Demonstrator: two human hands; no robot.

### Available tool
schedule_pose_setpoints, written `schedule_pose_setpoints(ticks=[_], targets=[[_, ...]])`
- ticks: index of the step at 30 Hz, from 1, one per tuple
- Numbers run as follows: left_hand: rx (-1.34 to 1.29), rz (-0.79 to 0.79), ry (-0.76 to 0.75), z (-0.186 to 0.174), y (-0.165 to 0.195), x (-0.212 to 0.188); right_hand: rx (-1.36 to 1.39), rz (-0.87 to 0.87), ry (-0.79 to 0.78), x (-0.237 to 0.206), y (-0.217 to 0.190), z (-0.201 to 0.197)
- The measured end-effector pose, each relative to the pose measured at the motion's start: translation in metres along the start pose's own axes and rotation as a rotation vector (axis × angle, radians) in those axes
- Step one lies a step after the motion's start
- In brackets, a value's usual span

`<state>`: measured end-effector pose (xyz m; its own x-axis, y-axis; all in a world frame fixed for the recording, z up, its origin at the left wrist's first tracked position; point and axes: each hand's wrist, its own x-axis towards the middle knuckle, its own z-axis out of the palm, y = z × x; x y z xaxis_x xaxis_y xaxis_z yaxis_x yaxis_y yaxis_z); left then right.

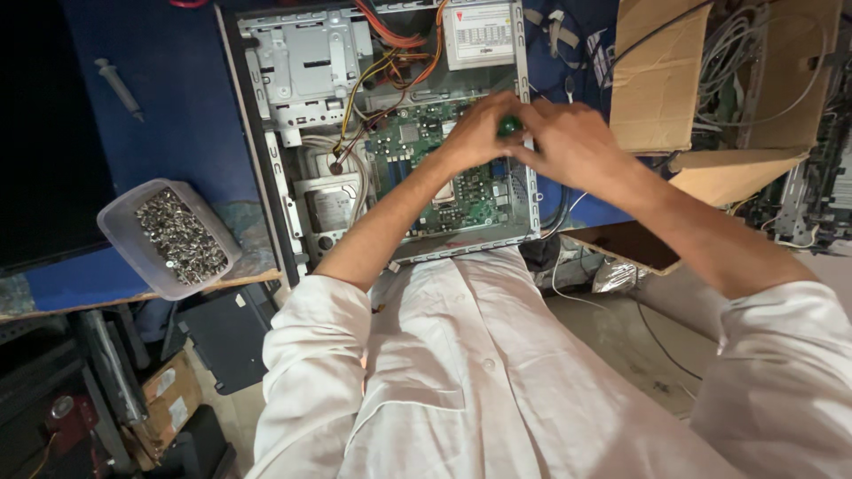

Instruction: The person uses a screwdriver to remove screws securing a motherboard inside a desktop computer case. They then disconnect cables and lift the motherboard out of the case.

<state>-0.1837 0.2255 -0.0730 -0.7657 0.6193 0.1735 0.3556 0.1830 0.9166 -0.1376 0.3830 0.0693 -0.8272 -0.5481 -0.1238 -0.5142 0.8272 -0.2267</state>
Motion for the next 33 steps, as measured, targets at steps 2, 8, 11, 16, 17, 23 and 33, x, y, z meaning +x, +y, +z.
schedule_pose_setpoints(ticks=[2, 8, 11, 16, 17, 23, 33], targets=[[-0.024, -0.012, -0.009, 0.000, 0.000, -0.001, 0.048, -0.005, 0.026, 0.003, -0.002, 0.008], [-0.025, 0.045, 0.058, -0.008, 0.000, -0.014, 0.127, -0.041, 0.184, 0.005, -0.007, 0.011], [-0.080, -0.105, 0.020, -0.023, -0.004, -0.037, 0.335, 0.003, 0.289, -0.007, -0.005, -0.006], [-0.125, -0.150, 0.100, -0.064, -0.022, -0.100, 0.979, 0.051, 0.497, -0.031, 0.007, -0.023], [-0.143, -0.248, 0.113, -0.069, -0.023, -0.113, 1.065, 0.095, 0.510, -0.034, 0.006, -0.018], [-0.098, -0.518, 0.150, -0.076, -0.010, -0.172, 1.098, 0.140, 0.533, -0.046, -0.013, 0.018], [-0.138, -0.559, 0.255, -0.070, -0.015, -0.172, 0.687, 0.227, 0.303, -0.086, -0.048, 0.052]])
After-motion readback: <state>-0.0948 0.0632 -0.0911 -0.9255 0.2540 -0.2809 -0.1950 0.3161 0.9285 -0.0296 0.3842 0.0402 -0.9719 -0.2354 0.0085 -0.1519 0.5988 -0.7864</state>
